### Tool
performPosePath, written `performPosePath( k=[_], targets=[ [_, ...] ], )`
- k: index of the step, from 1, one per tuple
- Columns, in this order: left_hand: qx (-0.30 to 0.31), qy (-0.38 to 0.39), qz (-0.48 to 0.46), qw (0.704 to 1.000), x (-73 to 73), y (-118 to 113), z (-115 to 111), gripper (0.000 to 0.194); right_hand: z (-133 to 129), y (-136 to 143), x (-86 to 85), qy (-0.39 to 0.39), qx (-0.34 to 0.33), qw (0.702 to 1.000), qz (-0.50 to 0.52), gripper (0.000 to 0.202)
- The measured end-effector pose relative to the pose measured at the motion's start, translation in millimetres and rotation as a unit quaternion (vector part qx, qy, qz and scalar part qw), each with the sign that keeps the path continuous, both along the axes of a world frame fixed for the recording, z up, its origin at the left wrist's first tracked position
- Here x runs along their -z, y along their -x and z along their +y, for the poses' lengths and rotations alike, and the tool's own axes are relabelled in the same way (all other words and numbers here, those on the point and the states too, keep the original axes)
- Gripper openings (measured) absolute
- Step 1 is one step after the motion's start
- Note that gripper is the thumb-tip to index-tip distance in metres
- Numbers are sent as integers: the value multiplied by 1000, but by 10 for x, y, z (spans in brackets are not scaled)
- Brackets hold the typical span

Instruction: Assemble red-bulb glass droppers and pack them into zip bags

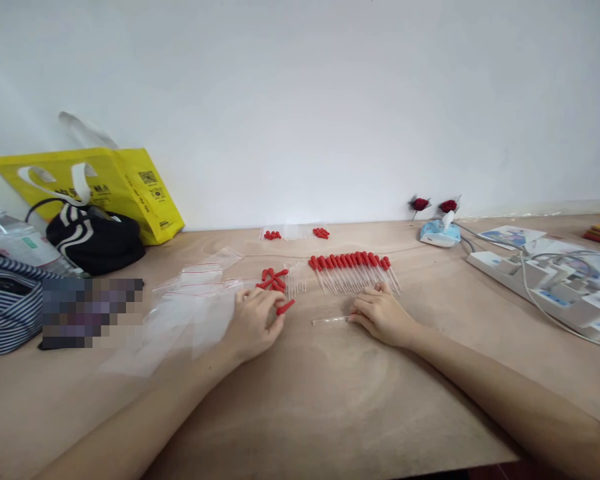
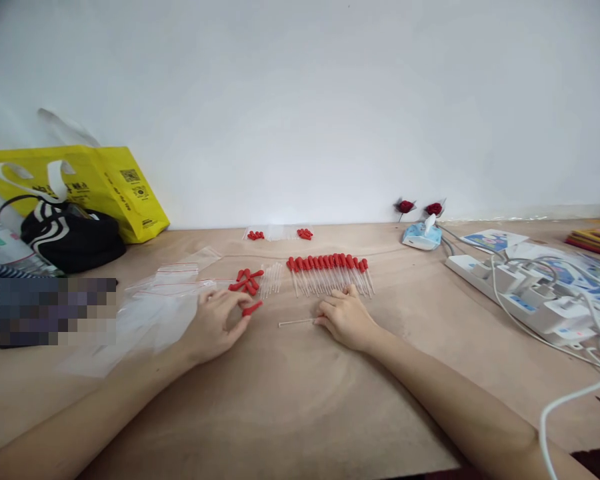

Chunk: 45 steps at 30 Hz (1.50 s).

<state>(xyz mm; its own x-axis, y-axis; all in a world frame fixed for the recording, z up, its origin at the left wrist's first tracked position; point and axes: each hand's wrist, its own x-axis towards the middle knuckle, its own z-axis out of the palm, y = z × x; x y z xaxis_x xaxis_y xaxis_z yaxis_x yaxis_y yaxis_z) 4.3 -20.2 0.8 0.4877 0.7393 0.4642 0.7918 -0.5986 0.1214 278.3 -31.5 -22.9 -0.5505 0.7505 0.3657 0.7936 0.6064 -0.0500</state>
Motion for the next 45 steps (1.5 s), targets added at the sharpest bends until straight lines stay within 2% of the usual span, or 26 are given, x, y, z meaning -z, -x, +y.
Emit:
performPosePath(
  k=[4,9,13,15,19,26,33,39,45],
  targets=[
    [66,73,13,995,55,-103,-92,20,2,25,-62,48,-11,997,55,19],
    [77,87,9,993,117,-150,-47,27,80,162,-105,127,-7,987,97,26],
    [61,79,-31,995,187,-213,22,17,170,241,-84,176,2,981,82,16],
    [56,64,-42,995,197,-241,33,14,168,266,-54,161,4,983,86,13],
    [59,54,-51,995,177,-253,14,13,89,309,24,80,6,989,124,13],
    [60,90,-60,992,223,-228,54,15,37,367,93,16,-15,981,191,18],
    [62,80,-64,993,237,-228,64,21,-18,440,61,-5,-23,988,153,22],
    [58,68,-77,993,209,-220,49,18,-18,473,98,-12,-75,985,156,22],
    [123,22,-27,992,150,-206,-3,19,22,409,85,-65,-108,988,85,28]
  ],
)
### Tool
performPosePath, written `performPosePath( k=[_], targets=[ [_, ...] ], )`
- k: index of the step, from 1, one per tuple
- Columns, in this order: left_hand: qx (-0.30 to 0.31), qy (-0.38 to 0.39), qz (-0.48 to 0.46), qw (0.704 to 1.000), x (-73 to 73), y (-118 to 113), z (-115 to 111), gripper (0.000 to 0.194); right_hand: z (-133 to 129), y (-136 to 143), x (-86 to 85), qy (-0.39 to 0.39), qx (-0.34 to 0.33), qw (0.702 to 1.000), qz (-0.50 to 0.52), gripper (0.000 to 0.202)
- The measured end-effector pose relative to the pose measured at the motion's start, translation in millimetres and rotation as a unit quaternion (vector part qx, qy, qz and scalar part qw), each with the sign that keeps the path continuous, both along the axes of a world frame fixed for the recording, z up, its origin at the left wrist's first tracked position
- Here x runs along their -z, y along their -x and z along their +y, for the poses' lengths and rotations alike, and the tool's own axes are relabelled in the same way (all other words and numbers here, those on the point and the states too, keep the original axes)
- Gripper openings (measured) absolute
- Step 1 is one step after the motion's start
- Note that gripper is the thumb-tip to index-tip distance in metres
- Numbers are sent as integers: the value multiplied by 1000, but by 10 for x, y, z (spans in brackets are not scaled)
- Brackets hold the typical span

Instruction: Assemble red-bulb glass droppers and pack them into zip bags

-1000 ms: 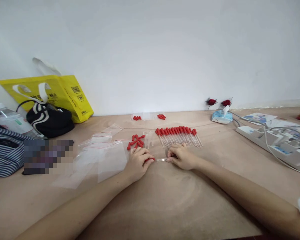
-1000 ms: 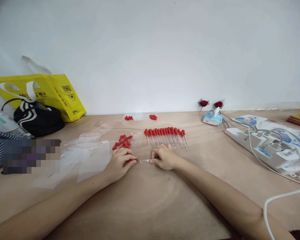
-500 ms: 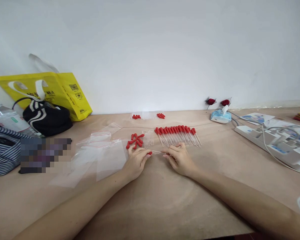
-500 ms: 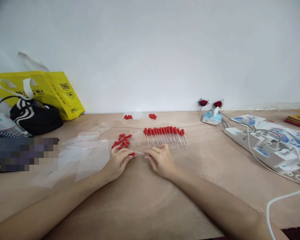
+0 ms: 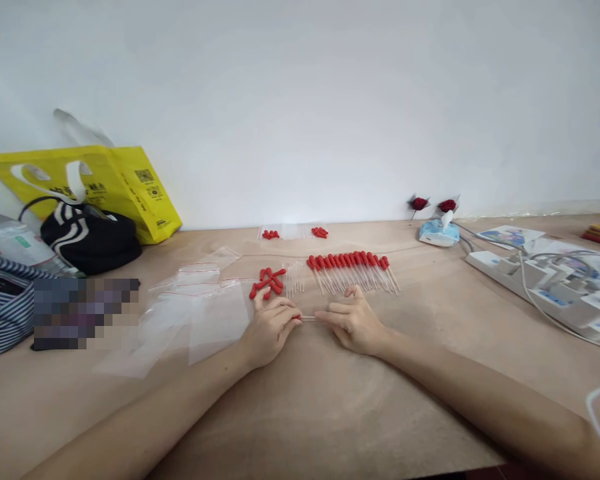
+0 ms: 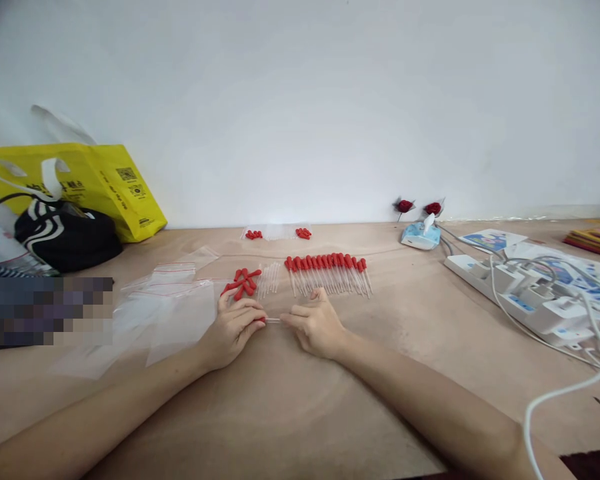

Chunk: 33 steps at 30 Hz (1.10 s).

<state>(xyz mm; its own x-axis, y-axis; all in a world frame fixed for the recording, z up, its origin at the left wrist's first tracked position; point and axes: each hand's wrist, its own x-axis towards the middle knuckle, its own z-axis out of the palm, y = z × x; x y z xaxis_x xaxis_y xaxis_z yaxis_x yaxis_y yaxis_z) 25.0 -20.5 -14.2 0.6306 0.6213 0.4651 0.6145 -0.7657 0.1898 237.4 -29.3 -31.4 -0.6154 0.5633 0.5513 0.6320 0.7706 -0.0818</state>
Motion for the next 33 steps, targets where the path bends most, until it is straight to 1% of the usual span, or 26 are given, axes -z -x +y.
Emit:
performPosePath(
  k=[3,5,14,20,24,27,30,33],
  targets=[
    [25,-22,17,999,-21,-9,-15,22,8,-22,-11,-37,-2,999,-20,31],
    [33,-28,21,999,-18,-16,-13,22,5,-15,-13,-43,2,999,-18,30],
    [67,-47,4,997,18,-20,21,19,-6,130,-4,-9,7,1000,21,24],
    [62,-33,13,997,18,-20,34,20,29,161,-8,37,1,999,21,25],
    [60,-29,1,998,43,-10,53,20,53,170,-10,95,-2,995,31,23],
    [46,-22,-13,999,38,18,71,14,62,170,-22,136,-2,989,56,24],
    [20,-25,-21,999,-2,62,84,12,66,153,-37,148,3,986,78,25],
    [23,-31,-21,999,-30,89,88,13,63,136,-36,143,-4,986,84,24]
  ],
)
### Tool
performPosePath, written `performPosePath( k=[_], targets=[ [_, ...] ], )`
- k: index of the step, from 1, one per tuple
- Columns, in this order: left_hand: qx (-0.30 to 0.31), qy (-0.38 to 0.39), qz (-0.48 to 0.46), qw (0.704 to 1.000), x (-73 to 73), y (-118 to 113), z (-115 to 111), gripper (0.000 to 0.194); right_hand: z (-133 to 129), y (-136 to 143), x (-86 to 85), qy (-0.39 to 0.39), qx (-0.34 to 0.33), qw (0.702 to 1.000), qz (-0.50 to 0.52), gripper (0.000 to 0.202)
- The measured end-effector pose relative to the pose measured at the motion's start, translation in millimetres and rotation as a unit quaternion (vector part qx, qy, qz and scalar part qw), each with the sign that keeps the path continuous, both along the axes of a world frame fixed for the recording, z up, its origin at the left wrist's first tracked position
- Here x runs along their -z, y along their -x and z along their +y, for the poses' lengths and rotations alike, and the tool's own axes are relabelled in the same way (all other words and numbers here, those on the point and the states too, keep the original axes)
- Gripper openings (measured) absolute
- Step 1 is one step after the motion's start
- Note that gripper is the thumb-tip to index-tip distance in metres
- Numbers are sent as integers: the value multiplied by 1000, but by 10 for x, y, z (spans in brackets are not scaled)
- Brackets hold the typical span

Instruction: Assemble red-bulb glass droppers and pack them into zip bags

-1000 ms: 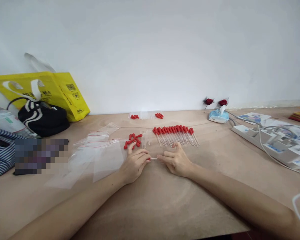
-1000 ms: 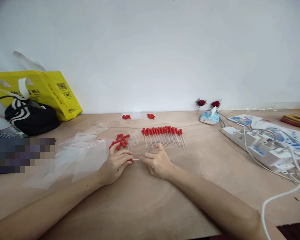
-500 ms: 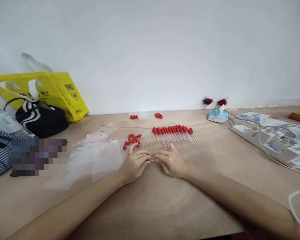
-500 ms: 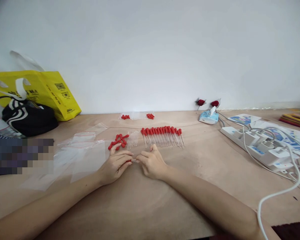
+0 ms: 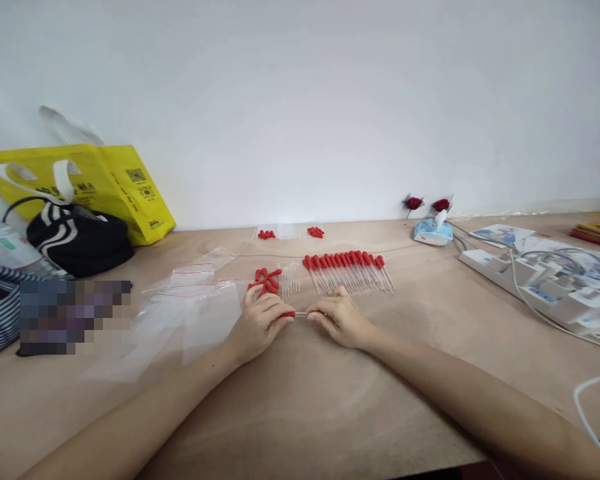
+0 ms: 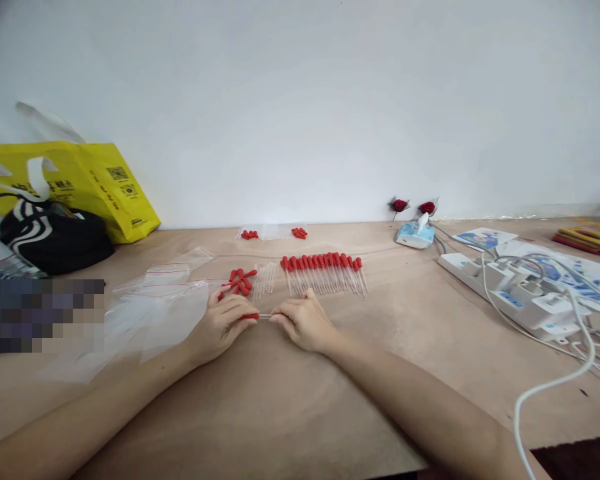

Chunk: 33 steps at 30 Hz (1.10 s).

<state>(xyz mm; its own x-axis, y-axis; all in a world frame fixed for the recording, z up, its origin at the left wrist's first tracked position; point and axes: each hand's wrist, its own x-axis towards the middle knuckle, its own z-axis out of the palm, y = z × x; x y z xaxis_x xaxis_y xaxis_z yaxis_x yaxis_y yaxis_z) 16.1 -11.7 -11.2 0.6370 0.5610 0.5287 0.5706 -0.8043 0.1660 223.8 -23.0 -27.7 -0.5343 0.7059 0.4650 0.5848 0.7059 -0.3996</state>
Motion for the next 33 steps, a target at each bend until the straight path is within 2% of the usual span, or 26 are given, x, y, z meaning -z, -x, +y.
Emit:
performPosePath(
  k=[8,14,15,17,19,21,23,26,33],
  targets=[
    [6,-5,-22,1000,57,-83,-54,16,-38,52,71,-35,11,999,20,23],
    [-5,0,17,1000,-3,-30,-10,14,-77,38,-111,-41,46,995,-82,19],
    [-22,-1,21,1000,-13,-13,6,13,-69,34,-143,-33,60,993,-97,19],
    [-80,-8,8,997,-25,21,39,26,-17,38,-181,13,98,990,-104,19],
    [-151,-12,-20,988,-22,53,66,44,95,64,-186,84,154,982,-76,22],
    [-209,-4,-37,977,-7,76,82,47,252,121,-176,132,222,966,-34,20],
    [-248,11,-34,968,13,86,83,45,423,207,-171,125,281,952,-14,19],
    [-278,27,-6,960,33,87,68,40,638,353,-178,96,335,936,-39,22],
    [-331,58,56,940,-22,127,82,30,839,486,-136,105,368,919,-95,20]
  ],
)
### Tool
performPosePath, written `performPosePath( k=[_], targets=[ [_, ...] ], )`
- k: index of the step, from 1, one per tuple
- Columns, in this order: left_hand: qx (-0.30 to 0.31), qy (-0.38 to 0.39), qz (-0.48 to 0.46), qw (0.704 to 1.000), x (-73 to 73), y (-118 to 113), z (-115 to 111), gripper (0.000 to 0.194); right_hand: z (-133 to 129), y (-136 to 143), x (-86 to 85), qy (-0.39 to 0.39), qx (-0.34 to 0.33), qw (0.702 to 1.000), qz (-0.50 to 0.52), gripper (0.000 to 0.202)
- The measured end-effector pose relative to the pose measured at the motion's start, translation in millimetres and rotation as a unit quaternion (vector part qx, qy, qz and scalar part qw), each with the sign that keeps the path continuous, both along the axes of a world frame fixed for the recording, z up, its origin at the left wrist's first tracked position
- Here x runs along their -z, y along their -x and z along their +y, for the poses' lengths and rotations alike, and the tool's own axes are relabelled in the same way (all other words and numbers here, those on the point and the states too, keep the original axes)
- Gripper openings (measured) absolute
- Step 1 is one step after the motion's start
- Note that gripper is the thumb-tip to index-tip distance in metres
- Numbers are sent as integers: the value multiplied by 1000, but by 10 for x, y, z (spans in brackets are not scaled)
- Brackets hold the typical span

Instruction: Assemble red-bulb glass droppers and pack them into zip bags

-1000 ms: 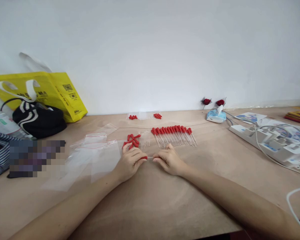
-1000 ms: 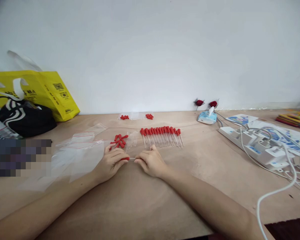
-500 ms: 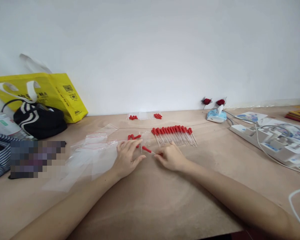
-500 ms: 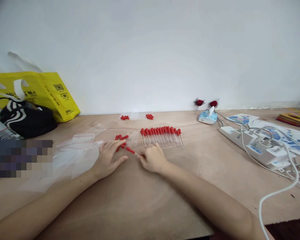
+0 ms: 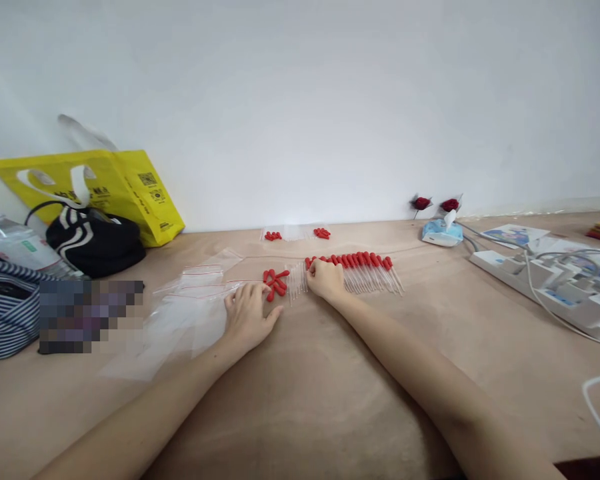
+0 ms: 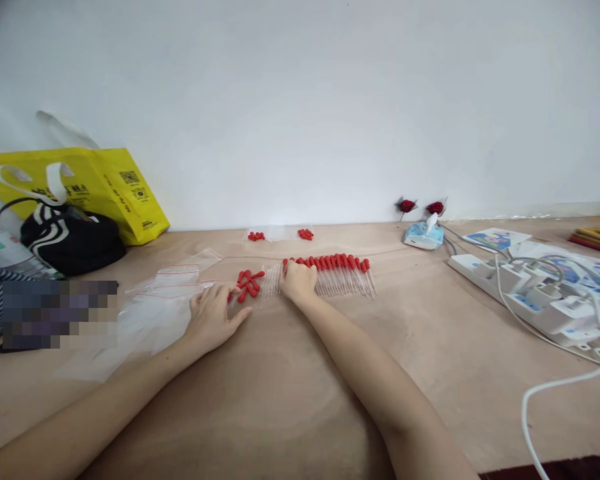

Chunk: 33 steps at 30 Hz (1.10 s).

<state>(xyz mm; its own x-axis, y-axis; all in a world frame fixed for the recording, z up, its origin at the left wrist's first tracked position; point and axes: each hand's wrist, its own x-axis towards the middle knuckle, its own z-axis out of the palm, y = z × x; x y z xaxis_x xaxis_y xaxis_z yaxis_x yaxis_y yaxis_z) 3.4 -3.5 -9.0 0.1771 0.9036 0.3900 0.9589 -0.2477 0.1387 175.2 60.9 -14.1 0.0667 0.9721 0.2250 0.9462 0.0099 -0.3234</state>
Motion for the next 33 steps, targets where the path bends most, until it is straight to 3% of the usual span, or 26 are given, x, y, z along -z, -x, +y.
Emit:
performPosePath(
  k=[5,11,21,24,28,31,33],
  targets=[
    [-27,-11,27,999,-32,54,94,25,-33,8,0,-16,-7,1000,-12,24],
    [-15,-49,27,998,-3,86,180,20,-79,56,-76,38,-4,999,-34,24],
    [-53,-120,-86,988,-131,113,75,13,-2,194,-135,78,-3,996,-48,21],
    [45,-138,-98,985,-125,41,-15,12,-11,229,-161,82,-6,995,-56,21],
    [203,-82,-86,972,-68,-36,-91,10,-130,61,-206,61,-28,995,-71,25],
    [237,-23,-75,968,-22,-52,-96,9,-309,-261,-198,36,-78,992,-88,24],
    [240,5,-63,969,-5,-54,-92,9,-444,-504,-159,10,-169,979,-110,20]
  ],
)
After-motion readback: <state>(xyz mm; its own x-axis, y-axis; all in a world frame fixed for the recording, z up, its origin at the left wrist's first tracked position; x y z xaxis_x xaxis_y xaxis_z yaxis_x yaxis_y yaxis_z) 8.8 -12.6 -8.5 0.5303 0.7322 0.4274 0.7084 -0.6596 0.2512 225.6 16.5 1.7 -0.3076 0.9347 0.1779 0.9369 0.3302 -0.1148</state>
